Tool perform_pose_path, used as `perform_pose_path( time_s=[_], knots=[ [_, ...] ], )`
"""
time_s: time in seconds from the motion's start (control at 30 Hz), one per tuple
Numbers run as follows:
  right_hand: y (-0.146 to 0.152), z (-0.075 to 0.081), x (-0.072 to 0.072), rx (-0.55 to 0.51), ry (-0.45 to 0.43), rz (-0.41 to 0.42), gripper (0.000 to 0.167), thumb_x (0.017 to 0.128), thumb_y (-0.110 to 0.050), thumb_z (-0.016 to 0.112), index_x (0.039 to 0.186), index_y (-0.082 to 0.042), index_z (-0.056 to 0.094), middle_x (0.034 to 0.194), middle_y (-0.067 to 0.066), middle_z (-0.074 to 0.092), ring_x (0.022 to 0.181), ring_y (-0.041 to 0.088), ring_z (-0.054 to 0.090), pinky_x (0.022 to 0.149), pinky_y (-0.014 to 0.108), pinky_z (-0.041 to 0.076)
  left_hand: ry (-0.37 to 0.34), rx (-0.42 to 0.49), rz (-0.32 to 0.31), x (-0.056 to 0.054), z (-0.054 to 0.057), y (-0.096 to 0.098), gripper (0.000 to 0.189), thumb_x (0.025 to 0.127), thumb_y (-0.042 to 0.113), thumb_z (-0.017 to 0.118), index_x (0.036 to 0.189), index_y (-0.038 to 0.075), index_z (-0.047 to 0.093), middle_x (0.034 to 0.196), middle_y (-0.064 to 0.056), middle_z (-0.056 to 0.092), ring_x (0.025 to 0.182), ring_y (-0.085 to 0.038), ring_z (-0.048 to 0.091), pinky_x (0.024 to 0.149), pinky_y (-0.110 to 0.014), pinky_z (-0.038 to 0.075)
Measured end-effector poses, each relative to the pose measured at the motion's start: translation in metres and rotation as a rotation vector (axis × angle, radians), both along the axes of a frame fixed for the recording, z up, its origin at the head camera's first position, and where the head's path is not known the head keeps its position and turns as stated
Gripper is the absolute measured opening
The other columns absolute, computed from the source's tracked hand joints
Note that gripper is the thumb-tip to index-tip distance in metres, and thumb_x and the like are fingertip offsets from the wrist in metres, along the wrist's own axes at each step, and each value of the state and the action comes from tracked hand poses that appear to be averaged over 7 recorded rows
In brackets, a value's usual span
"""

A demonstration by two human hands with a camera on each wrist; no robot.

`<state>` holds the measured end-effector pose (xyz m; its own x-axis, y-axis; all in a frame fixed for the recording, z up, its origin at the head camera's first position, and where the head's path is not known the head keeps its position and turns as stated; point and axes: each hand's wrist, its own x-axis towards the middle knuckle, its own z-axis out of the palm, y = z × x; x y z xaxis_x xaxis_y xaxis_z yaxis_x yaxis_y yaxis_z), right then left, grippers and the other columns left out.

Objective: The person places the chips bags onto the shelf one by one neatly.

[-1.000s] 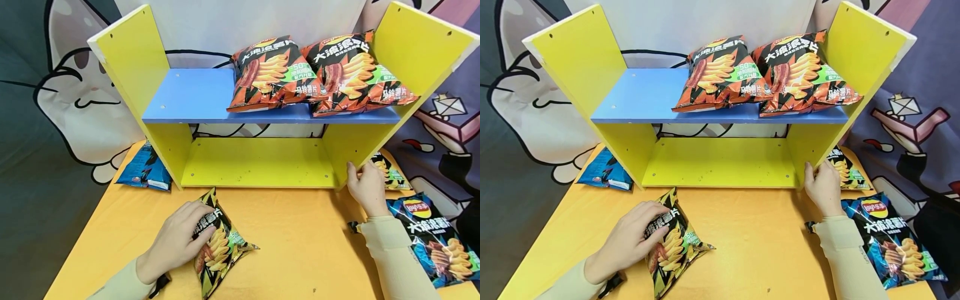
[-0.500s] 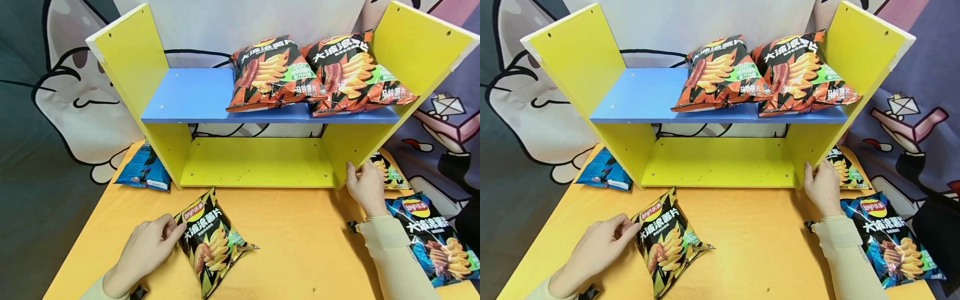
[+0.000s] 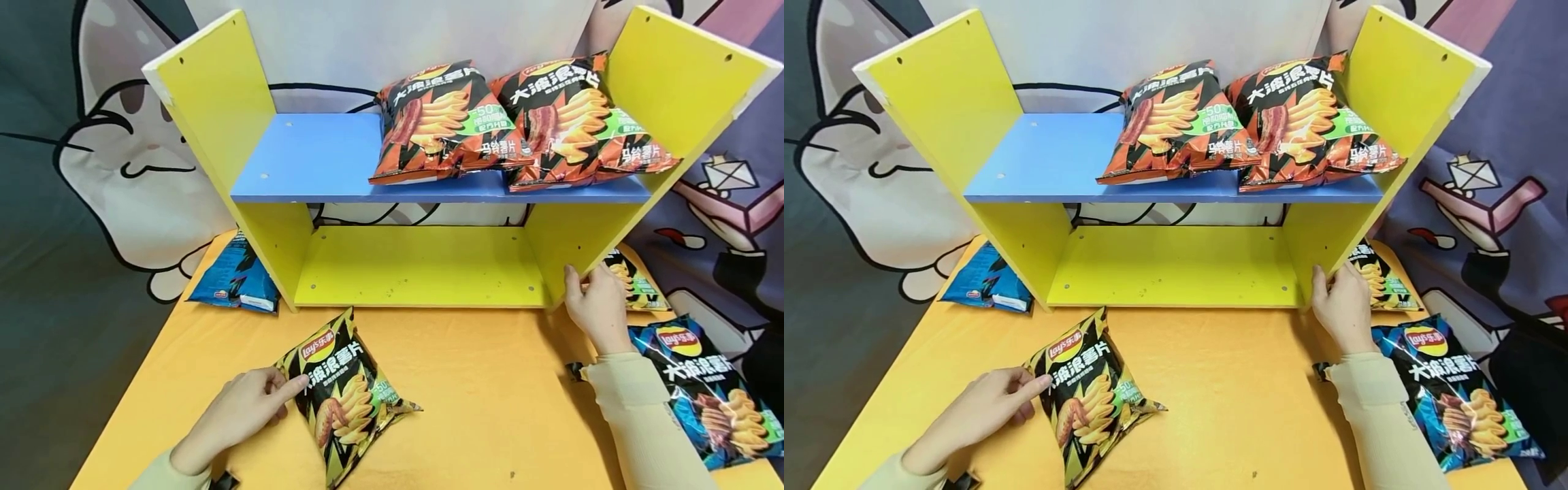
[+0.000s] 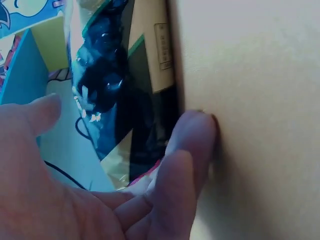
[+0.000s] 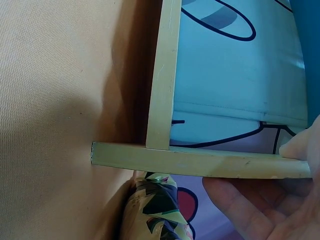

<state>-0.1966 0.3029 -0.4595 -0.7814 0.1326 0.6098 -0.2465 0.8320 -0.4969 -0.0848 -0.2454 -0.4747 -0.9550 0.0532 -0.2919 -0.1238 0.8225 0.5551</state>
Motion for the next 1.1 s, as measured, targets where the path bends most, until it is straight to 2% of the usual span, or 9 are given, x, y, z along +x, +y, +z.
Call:
perform_pose_path(
  time_s=[0.17,0.37,0.57,0.73,0.83,0.9,0.97,1.1],
  knots=[
    [0.000,0.000,0.001,0.001,0.002,-0.005,0.030,0.104,-0.018,0.057,0.112,0.009,0.068,0.101,0.028,0.068,0.087,0.044,0.063,0.069,0.028,0.038,-0.043,0.091,-0.012,-0.006,-0.006,0.003,0.069,0.092,0.070,0.062,0.118,0.007,0.057,0.068,-0.003,0.064,0.059,-0.019,0.061,0.055,-0.029,0.042],
    [0.001,-0.002,0.001,0.007,0.006,-0.003,0.030,0.104,-0.017,0.057,0.113,0.009,0.068,0.100,0.028,0.068,0.087,0.044,0.064,0.068,0.025,0.038,-0.014,0.122,-0.067,-0.016,-0.008,0.009,0.091,0.091,0.067,0.066,0.149,0.001,0.044,0.077,-0.001,0.064,0.062,-0.016,0.061,0.057,-0.028,0.044],
    [0.001,-0.001,0.000,0.012,0.022,0.000,0.029,0.104,-0.016,0.057,0.113,0.009,0.068,0.101,0.029,0.068,0.086,0.044,0.064,0.070,0.030,0.039,-0.003,0.161,-0.092,-0.026,-0.009,0.016,0.095,0.092,0.064,0.067,0.156,0.001,0.036,0.084,-0.002,0.060,0.062,-0.015,0.056,0.055,-0.027,0.040],
    [0.001,-0.001,0.000,0.009,0.023,-0.001,0.029,0.103,-0.016,0.057,0.112,0.009,0.068,0.100,0.028,0.068,0.086,0.044,0.064,0.068,0.028,0.038,0.014,0.166,-0.088,-0.033,-0.010,0.026,0.100,0.087,0.065,0.072,0.157,0.003,0.034,0.090,-0.007,0.054,0.060,-0.013,0.044,0.053,-0.028,0.035],
    [0.001,-0.001,0.000,0.007,0.022,0.000,0.029,0.104,-0.017,0.057,0.111,0.009,0.068,0.099,0.028,0.068,0.085,0.043,0.063,0.068,0.028,0.038,0.047,0.160,-0.087,-0.036,-0.013,0.032,0.102,0.085,0.065,0.075,0.156,0.005,0.036,0.106,-0.011,0.062,0.079,-0.019,0.058,0.067,-0.034,0.048],
    [0.001,-0.001,0.000,0.008,0.024,0.001,0.029,0.104,-0.016,0.057,0.111,0.009,0.068,0.099,0.028,0.068,0.085,0.043,0.063,0.068,0.028,0.038,0.067,0.173,-0.090,-0.038,-0.015,0.036,0.102,0.084,0.065,0.076,0.157,0.005,0.037,0.123,-0.016,0.064,0.101,-0.025,0.064,0.082,-0.043,0.054],
    [0.001,-0.001,0.000,0.009,0.024,0.002,0.029,0.103,-0.016,0.057,0.111,0.009,0.068,0.099,0.028,0.068,0.085,0.043,0.063,0.068,0.028,0.037,0.092,0.196,-0.096,-0.039,-0.017,0.040,0.099,0.085,0.063,0.076,0.156,0.006,0.039,0.138,-0.019,0.061,0.124,-0.032,0.061,0.098,-0.052,0.053],
    [0.001,-0.001,0.000,0.011,0.029,0.005,0.028,0.103,-0.016,0.058,0.111,0.009,0.068,0.099,0.028,0.068,0.084,0.044,0.064,0.067,0.022,0.037,0.121,0.250,-0.119,-0.042,-0.020,0.048,0.091,0.086,0.060,0.077,0.153,0.007,0.044,0.144,-0.018,0.059,0.134,-0.035,0.057,0.107,-0.057,0.048]
  ],
)
